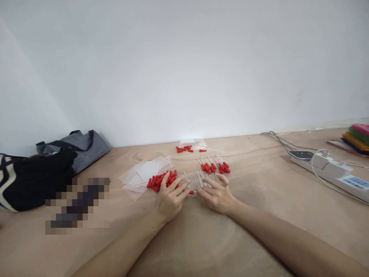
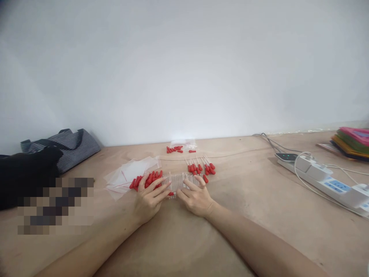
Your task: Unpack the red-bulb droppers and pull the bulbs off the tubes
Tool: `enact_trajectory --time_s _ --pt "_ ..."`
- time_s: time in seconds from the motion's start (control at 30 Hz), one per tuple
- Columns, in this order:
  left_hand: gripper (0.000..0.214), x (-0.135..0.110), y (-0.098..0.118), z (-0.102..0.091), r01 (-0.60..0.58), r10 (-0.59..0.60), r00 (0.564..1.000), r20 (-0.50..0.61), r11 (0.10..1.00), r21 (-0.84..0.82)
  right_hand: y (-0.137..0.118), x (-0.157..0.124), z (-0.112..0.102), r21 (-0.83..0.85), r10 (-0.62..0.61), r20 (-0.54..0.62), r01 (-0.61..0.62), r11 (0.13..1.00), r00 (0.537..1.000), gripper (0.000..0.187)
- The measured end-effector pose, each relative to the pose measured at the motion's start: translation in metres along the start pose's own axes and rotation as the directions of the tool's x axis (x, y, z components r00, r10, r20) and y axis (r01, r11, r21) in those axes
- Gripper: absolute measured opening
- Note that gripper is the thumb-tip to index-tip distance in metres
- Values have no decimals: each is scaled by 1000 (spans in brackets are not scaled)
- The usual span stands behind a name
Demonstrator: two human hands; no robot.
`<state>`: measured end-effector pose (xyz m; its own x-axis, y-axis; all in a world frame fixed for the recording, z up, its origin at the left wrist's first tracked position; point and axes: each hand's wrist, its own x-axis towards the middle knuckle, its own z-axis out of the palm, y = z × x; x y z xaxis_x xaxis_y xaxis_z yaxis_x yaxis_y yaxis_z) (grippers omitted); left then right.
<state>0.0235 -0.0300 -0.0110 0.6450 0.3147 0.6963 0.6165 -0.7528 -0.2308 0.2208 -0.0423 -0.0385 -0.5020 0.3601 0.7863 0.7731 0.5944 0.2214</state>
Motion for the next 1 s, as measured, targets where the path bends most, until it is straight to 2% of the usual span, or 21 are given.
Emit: enact_trajectory --time_s 0.17,0.37,0.47,0.57,0.7,0.77,0.87,0.93,1.0 --pt "25 3 -3 -13 -124 121 992 30 986 108 1 4 -4 11 24 63 -25 1000 998 22" --pt "29 0 -8 -11 -49 50 999 13 996 -68 2 13 -10 58 -18 37 16 998 999 22" --pt "28 -6 -9 -5 -39 41 999 35 998 -49 4 13 -9 51 -57 48 54 997 997 23" --pt "31 -10 -9 0 -62 62 998 3 997 -42 5 11 -7 37 -100 66 98 995 993 25" --pt "32 -10 -15 -6 -103 104 994 -32 994 42 13 8 -8 45 -118 115 113 993 986 28" --pt "28 -8 -23 -14 -34 39 998 -53 995 92 19 7 -11 69 -44 131 35 997 990 29" --pt "18 -6 -37 -23 187 -183 980 -78 981 45 24 10 -17 130 191 122 -206 970 974 28" --pt "20 -6 -46 -26 326 -328 944 -38 944 -50 24 15 -18 161 347 136 -366 917 928 28" --pt "25 -8 -55 -27 455 -452 890 50 883 -116 24 22 -17 160 481 190 -510 845 856 28"
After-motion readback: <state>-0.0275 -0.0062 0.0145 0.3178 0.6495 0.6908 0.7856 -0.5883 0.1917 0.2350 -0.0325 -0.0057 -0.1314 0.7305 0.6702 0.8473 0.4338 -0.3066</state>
